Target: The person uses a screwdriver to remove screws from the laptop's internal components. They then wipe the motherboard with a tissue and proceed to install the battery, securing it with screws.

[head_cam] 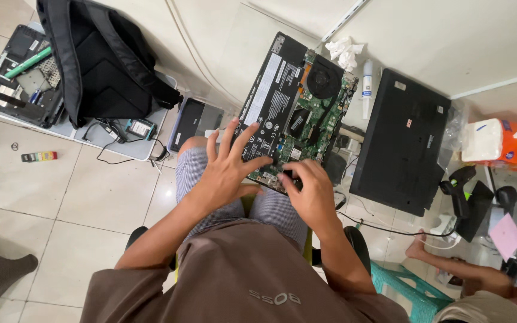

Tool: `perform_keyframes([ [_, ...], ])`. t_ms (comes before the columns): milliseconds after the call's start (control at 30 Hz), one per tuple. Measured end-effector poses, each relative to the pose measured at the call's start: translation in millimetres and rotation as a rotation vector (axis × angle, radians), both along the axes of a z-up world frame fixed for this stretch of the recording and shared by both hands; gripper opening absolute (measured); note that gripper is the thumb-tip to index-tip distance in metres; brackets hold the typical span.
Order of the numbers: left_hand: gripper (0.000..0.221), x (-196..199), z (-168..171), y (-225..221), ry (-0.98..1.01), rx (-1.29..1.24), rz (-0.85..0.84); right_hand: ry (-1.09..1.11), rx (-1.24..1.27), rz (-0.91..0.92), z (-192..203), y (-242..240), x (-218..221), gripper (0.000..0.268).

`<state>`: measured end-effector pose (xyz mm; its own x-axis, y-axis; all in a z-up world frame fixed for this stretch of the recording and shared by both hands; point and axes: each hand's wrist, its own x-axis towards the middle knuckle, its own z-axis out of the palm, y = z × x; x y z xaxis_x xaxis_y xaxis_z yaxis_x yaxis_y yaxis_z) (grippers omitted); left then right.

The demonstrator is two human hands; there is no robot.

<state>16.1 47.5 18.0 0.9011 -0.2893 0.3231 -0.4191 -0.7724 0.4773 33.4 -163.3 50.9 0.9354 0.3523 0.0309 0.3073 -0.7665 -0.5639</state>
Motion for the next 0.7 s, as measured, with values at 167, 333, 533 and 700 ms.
perform_keyframes([
  [167,0.066,10,7,-2,-0.026,0.087,-0.107,-0.051,-0.1,0.105,6,1,-9,0.037],
  [333,0.064,18,15,-1,-0.021,0.081,-0.161,-0.022,-0.127,0.09,-2,2,-8,0.053],
  [533,0.067,24,13,-1,0.045,0.026,-0.208,-0.025,-0.108,0.087,-5,6,-9,0.048],
  [700,0.066,25,11,0,0.038,-0.011,-0.209,-0.042,-0.086,0.104,-7,6,-6,0.043],
])
